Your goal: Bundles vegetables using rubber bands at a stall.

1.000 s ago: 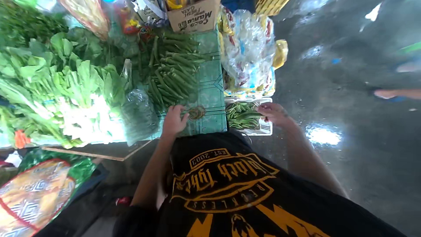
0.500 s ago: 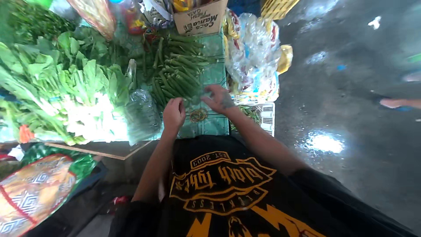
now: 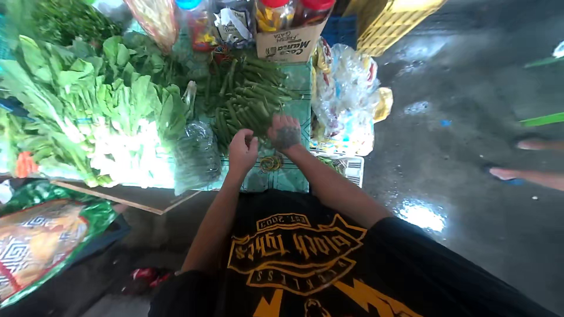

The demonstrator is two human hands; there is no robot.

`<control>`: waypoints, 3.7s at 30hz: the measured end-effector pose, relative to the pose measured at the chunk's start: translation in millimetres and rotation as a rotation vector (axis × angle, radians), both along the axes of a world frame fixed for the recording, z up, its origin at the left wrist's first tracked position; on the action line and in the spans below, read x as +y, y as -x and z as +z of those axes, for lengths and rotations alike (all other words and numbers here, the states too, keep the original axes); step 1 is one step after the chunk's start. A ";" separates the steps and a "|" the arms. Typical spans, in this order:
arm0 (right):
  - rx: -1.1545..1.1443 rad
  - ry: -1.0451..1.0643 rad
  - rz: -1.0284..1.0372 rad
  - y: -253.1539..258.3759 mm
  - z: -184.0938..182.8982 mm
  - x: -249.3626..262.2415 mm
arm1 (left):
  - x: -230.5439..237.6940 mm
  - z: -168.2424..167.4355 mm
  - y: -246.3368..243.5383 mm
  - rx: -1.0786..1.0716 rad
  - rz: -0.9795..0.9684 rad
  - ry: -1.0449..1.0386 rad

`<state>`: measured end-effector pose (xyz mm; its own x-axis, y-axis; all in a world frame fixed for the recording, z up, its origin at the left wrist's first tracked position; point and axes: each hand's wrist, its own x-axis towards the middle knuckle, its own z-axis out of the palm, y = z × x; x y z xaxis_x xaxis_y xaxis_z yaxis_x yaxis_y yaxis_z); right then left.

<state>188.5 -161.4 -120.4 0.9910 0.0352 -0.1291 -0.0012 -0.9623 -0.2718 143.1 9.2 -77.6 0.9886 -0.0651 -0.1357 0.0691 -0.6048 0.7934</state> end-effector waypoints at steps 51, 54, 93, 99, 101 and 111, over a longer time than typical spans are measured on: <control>0.368 -0.400 0.169 4.2 54.5 -9.8 | 70.0 -22.0 53.6 0.644 0.227 1.196; 0.253 -0.153 0.059 9.6 60.9 22.4 | 72.6 -17.1 61.3 0.618 0.221 1.358; -0.083 -0.244 0.787 36.4 -18.7 69.5 | 118.7 15.4 38.9 0.206 0.501 1.395; -0.099 -0.769 0.287 20.5 91.3 82.6 | 103.5 36.1 30.9 0.133 0.341 1.224; -0.140 -0.799 0.338 21.0 101.4 90.9 | 90.0 41.9 23.1 0.120 0.286 1.154; -0.169 -0.957 0.305 19.5 140.4 66.8 | 81.3 34.6 15.3 0.042 0.000 1.088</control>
<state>169.0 -94.6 20.0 0.9251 0.3045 0.2270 0.3179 -0.2940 -0.9014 127.8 90.5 -43.0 0.9845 -0.1707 -0.0390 0.1086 0.4206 0.9007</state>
